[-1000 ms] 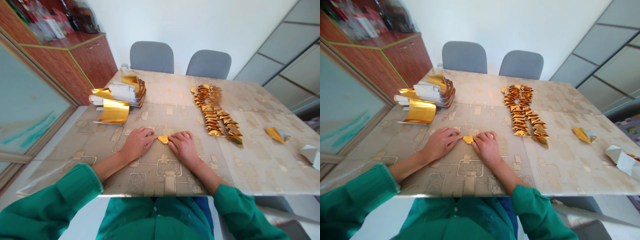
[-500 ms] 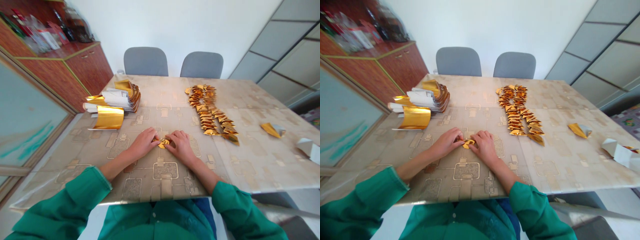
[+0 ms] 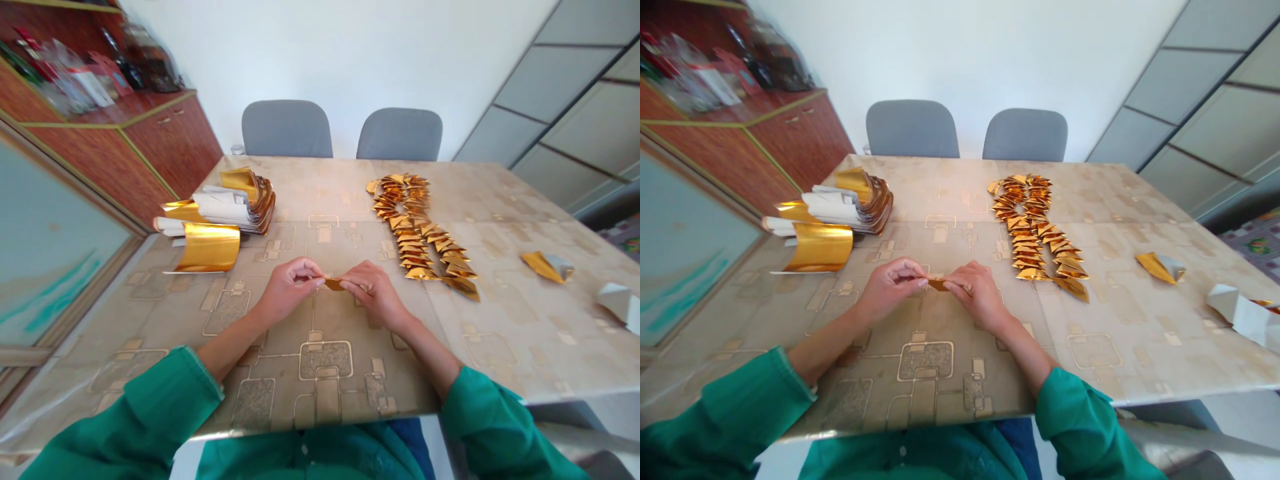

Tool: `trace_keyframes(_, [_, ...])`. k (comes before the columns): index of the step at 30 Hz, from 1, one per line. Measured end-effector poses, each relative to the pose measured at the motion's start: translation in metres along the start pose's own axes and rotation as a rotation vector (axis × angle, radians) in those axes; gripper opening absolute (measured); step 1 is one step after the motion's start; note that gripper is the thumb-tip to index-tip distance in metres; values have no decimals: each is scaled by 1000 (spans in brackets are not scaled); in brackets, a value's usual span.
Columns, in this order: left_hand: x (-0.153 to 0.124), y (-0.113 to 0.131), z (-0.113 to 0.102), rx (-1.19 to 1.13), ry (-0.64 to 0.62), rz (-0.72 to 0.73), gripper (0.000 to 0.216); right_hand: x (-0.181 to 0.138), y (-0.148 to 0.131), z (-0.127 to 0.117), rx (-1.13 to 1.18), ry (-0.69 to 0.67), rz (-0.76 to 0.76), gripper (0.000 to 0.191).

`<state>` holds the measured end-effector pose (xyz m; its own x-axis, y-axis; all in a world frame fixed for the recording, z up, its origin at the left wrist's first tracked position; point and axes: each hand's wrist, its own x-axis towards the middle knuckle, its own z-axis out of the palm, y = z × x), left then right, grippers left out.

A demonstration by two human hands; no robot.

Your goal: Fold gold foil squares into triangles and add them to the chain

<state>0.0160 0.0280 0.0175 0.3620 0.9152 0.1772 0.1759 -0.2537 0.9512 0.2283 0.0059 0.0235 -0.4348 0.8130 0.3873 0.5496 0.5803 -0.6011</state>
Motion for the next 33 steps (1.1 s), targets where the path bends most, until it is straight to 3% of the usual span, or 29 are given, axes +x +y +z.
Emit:
trace_keyframes(5, [0, -10, -7, -126, -53, -99, 22, -4, 5, 2, 96, -73, 70, 31])
trace_keyframes(8, [-3, -9, -5, -101, 6, -84, 21, -6, 5, 2, 117, -91, 126, 29])
trace_keyframes(13, [-15, 0, 12, 31, 308, -32, 16, -10, 5, 10, -131, 215, 84, 29])
trace_keyframes(15, [-20, 3, 19, -5, 234, -59, 17, -11, 2, 14, -195, 288, 57, 28])
trace_keyframes(17, [-23, 3, 25, -105, 102, -102, 20, -11, -3, 19, -212, 281, -7, 25])
trace_keyframes(19, [-23, 2, 29, -231, 48, -147, 25, -11, -9, 22, -216, 251, -59, 23])
trace_keyframes(25, [-18, -1, 27, -309, 138, -154, 24, -9, -18, 25, -94, 147, -31, 29])
trace_keyframes(33, [-20, -4, 29, -371, 101, -147, 23, -10, -13, 26, 65, 208, 52, 26])
